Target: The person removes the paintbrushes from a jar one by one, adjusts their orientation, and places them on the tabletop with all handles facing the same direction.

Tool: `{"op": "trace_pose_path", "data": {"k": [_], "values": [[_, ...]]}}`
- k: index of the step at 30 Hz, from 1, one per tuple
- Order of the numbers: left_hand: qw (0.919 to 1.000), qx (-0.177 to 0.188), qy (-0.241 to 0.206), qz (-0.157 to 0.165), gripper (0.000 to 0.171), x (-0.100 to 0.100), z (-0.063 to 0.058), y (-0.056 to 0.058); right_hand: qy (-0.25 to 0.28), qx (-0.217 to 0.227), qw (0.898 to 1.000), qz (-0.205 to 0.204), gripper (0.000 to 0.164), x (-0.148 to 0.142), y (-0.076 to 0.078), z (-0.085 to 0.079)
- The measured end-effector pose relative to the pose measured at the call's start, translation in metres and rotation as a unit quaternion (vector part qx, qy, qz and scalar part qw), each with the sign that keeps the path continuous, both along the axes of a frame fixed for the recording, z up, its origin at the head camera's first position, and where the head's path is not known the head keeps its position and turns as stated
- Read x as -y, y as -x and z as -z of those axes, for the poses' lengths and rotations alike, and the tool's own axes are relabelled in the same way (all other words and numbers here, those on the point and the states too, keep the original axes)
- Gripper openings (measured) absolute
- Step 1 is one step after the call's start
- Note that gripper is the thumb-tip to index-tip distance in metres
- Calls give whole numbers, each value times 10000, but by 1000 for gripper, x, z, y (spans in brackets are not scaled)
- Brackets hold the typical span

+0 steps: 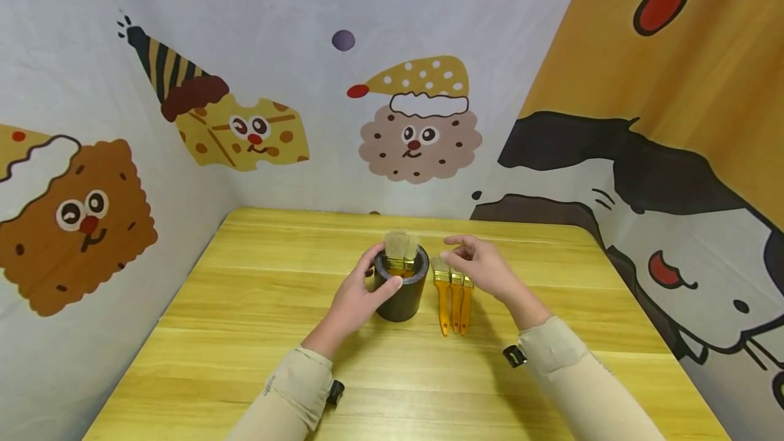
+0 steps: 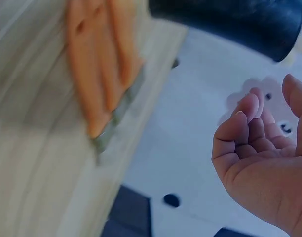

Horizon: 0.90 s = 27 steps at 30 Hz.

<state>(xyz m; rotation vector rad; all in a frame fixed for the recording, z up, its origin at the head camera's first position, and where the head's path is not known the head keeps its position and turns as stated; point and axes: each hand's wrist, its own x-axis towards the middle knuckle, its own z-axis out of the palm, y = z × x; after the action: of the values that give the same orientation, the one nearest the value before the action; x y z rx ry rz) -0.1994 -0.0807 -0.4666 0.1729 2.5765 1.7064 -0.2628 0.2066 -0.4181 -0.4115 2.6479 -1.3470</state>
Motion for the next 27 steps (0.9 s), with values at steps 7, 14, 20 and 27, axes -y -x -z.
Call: {"op": "trace_pose_path", "data": {"k": [7, 14, 20, 27], "values": [[10000, -31, -15, 27, 75, -1, 1, 1, -5, -218, 9993, -314, 48, 24, -15, -14], [9999, -74, -17, 76, 76, 0, 3, 1, -73, -107, 9991, -395, 45, 36, -18, -10], [9998, -133, -75, 106, 76, -1, 3, 1, -200, -227, 9989, -358, 46, 42, -19, -11], [9997, -133, -148, 148, 75, 0, 4, 2, -596, -460, 9966, -342, 50, 52, -20, -15]]}}
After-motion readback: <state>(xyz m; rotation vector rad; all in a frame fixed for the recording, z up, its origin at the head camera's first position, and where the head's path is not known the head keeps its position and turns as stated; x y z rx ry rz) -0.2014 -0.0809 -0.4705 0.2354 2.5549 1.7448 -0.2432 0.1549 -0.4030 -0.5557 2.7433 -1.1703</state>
